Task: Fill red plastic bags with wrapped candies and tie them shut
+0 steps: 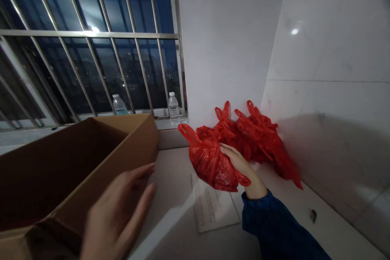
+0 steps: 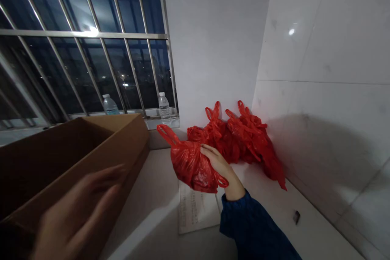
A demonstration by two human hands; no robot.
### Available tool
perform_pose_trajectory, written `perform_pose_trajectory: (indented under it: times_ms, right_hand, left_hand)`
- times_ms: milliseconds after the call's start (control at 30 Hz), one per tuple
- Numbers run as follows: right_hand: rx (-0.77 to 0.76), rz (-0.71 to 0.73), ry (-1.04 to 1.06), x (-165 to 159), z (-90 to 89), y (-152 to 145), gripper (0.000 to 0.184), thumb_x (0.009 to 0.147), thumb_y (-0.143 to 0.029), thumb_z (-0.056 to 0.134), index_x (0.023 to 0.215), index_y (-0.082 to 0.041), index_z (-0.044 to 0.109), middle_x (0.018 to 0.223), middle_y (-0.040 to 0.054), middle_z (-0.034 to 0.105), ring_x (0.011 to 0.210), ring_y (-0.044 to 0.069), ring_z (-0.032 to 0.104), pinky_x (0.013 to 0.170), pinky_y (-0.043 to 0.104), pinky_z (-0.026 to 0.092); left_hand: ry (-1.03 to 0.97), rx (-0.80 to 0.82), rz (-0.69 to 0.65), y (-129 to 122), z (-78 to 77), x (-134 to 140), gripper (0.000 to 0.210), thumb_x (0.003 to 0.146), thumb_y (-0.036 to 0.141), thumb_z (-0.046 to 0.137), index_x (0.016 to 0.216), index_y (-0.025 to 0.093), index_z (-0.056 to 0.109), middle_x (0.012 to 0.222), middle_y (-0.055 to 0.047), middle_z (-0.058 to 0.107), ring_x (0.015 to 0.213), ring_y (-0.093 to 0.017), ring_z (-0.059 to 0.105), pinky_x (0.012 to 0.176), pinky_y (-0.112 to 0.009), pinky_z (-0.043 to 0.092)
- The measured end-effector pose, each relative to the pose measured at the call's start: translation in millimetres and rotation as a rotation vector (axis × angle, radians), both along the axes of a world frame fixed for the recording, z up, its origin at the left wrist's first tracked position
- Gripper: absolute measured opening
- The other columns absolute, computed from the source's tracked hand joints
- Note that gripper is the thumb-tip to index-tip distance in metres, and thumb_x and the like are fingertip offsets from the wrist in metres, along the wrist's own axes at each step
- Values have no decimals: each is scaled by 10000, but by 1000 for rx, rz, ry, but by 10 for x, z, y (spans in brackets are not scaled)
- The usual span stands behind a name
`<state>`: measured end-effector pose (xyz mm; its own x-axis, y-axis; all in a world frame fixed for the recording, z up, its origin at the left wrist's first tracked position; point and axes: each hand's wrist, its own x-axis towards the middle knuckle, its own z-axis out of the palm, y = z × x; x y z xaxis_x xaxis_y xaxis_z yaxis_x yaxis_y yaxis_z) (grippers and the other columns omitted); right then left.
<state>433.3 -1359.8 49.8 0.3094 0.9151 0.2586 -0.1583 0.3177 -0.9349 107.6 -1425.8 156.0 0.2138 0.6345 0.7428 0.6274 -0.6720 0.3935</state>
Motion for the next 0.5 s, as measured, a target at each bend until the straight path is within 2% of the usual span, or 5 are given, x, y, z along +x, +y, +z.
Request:
perform_pose_trajectory:
  times_ms: [133,200,267,367,500]
  right_hand:
    - [153,205,34,-191,35,64,388,844,-525,607,1098,-252,715,1184,27,722,1176,270,619,1031,434,466]
    - [166,237,19,-241,33,117,422,875,-563,536,1090,-247,716,1148,24,732,1156,261,629,1003,421,488]
    - [130,214,-13,-246,-1,184,462,873,-601,508,1077,-245,722,1122,28,740,1140,258,636,986,413,500]
    - [66,149,-37,-186,-110,283,449,833,-606,564,1059,-254,726,1126,31,737,1155,256,625,1016,410,477]
    - [-19,49,-62,-105,-256,364,437,811,-579,624,1113,-272,699,1192,34,711,1187,251,603,1062,422,428]
  left_hand:
    - [-201,-471,-322,532,-453,703,827,767,551,687,1466,257,357,1401,-153,528,1186,-334,578,818,-436,574]
    - [-235,-700,-595,754,-670,928,838,766,533,716,1465,225,371,1405,-177,526,1210,-321,569,937,-443,534]
    - [-333,-842,-719,898,-855,1050,764,787,494,728,1429,217,420,1377,-164,556,1205,-288,577,980,-398,512]
    - [-468,-991,-676,1007,-1033,1107,675,806,441,740,1370,210,450,1306,-134,605,1062,-229,641,809,-293,561]
    - [-508,-1108,-628,1081,-1102,1081,584,790,402,766,1262,196,491,1202,-95,642,853,-151,659,618,-202,537]
